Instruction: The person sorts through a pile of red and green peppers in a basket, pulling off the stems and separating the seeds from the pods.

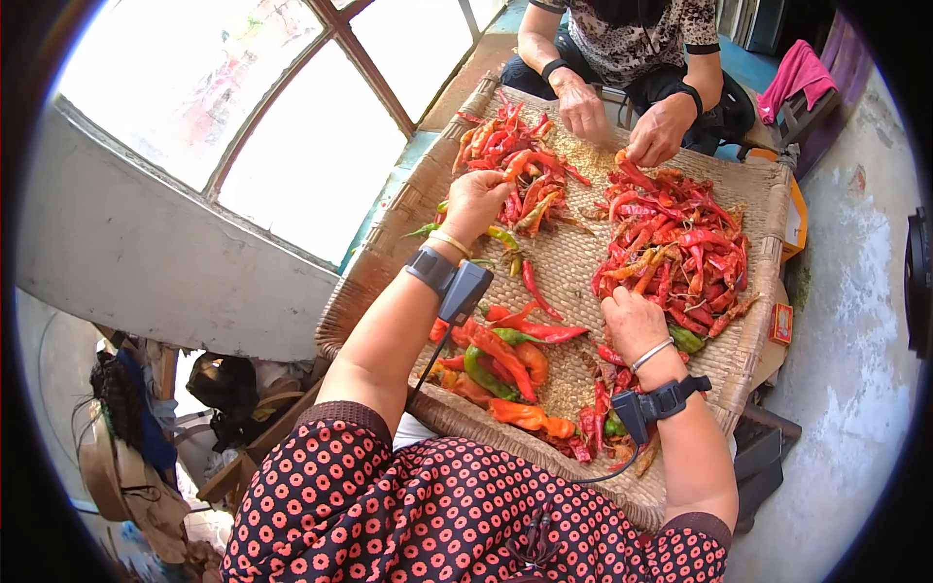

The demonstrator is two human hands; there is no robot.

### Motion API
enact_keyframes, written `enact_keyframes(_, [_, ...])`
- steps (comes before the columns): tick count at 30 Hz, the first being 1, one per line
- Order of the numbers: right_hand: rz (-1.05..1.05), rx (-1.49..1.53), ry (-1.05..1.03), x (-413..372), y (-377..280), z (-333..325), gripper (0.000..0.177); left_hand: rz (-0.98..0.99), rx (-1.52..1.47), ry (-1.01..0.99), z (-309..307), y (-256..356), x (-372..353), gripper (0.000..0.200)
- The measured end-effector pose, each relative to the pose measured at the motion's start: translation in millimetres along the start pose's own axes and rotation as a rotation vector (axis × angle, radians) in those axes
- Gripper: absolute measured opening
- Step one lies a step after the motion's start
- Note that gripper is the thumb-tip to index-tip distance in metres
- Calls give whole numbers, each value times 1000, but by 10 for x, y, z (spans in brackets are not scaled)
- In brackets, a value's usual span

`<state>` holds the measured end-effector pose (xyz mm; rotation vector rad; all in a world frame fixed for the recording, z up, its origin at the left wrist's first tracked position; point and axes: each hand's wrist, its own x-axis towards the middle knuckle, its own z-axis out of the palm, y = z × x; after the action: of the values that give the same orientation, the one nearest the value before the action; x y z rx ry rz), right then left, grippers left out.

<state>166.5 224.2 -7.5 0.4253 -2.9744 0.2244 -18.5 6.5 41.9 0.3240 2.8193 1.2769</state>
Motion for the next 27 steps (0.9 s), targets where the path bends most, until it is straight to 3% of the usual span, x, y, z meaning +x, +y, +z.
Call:
enact_keyframes(2, [-9, 4, 10, -3, -5, -9, 3, -39, -14, -34, -3, -187, 117, 25])
enact_keyframes(4, [-9, 1, 8, -3, 4, -7, 3, 220, 238, 268, -25, -235, 151, 38])
enact_keyframes(5, [-12, -5, 8, -3, 2, -4, 3, 338, 402, 510, 57, -247, 104, 42])
enact_keyframes(6, [-13, -3, 10, -6, -4, 7, 3, 339, 405, 511, 72, -199, 33, 42])
enact_keyframes(9, [11, 11, 17, 4, 7, 18, 3, 480, 315, 72, 165, -68, -152, 24])
enact_keyframes(11, [-17, -23, 30, -7, -2, 3, 2, 507, 210, -102, 333, 51, -303, 14])
enact_keyframes(12, [-15, -28, 24, -16, -6, -5, 2, 604, 127, -147, 435, 88, -362, 14])
enact_keyframes(16, [-58, -10, 55, 15, -59, -45, 3, 649, -102, -466, 658, 412, -648, 13])
enact_keyframes(22, [-242, 6, 226, 28, -154, -35, 7, 388, -123, -622, 784, 406, -741, 20])
enact_keyframes(26, [-278, -27, 202, 23, -201, -99, 6, 75, -447, -750, 851, 270, -735, 20])
enact_keyframes(27, [-317, -35, 208, 27, -211, -115, 6, 64, -390, -760, 814, 301, -733, 20])
